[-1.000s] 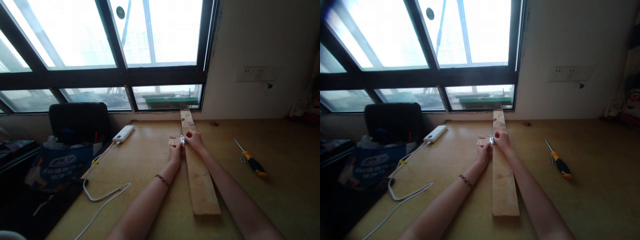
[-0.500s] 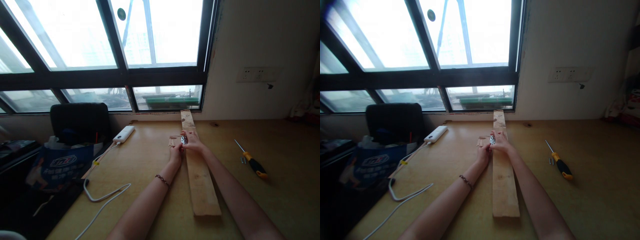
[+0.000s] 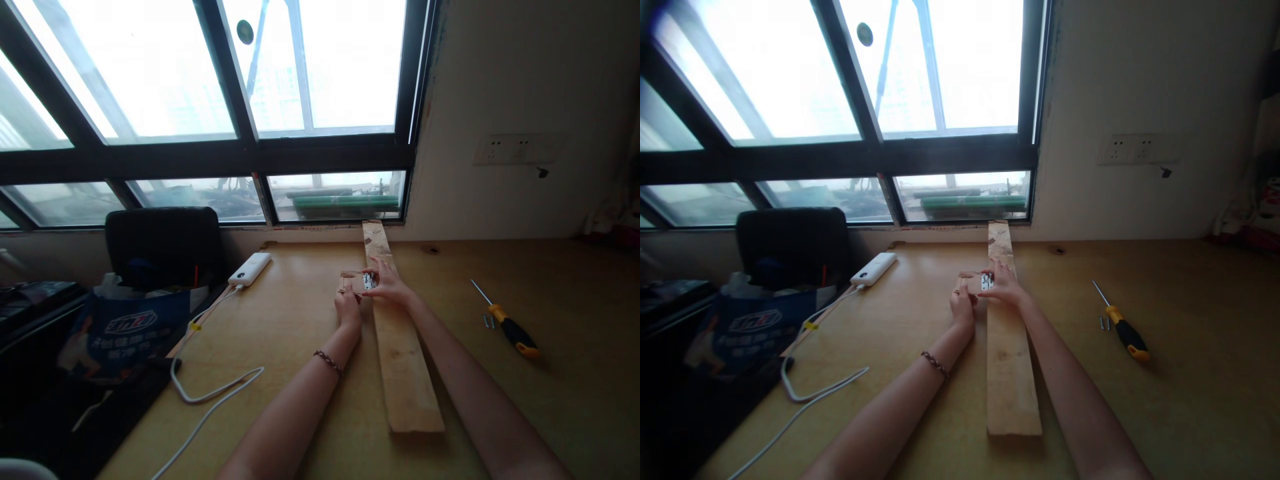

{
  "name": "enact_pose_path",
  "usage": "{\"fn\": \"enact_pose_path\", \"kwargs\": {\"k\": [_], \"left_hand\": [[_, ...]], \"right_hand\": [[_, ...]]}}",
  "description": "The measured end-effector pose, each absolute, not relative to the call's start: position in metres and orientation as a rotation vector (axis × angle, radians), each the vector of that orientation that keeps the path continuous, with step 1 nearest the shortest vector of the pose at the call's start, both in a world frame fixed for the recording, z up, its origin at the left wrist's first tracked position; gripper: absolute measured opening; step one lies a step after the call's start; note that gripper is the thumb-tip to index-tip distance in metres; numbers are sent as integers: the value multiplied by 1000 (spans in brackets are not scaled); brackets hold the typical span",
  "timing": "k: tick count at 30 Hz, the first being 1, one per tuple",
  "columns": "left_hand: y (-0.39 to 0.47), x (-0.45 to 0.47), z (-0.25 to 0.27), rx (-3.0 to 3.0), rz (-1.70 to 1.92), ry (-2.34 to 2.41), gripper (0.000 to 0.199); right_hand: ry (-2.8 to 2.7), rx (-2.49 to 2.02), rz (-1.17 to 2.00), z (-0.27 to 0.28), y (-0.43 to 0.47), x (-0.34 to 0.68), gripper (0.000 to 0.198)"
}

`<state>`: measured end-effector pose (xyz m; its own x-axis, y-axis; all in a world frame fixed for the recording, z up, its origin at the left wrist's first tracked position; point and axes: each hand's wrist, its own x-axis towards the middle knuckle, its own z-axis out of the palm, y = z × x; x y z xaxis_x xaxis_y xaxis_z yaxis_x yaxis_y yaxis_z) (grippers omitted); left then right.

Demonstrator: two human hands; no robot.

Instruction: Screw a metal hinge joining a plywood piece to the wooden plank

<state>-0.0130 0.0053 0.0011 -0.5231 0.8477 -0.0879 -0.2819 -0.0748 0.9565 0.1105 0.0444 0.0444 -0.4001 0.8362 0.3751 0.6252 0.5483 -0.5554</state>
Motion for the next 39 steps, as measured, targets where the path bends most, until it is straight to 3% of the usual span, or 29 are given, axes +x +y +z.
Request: {"fn": "enact_pose_path", "kwargs": {"k": [5,10,14,22,34,39], "left_hand": [[12,-29,5,727,1911,1762,14],[11,-29,3,1038,1765,2083,22],[7,-25,3,1238,1529,2102,19],[3,-20,7,1374,1246,2267,33],[-2,-17,12,1471,1062,2339,46],[-2,-17,12,1460,1074,2330,49]], "right_hand": [[-2179,-1191,414,46,41,109,99],[-2209,-1223,361,48,37,106,106],[-2237,-1264,315,49,35,105,109],[-2278,-1271,308,50,35,105,106],[-2165,-1149,450,42,47,112,106],[-1999,-1076,533,44,43,112,94]]}}
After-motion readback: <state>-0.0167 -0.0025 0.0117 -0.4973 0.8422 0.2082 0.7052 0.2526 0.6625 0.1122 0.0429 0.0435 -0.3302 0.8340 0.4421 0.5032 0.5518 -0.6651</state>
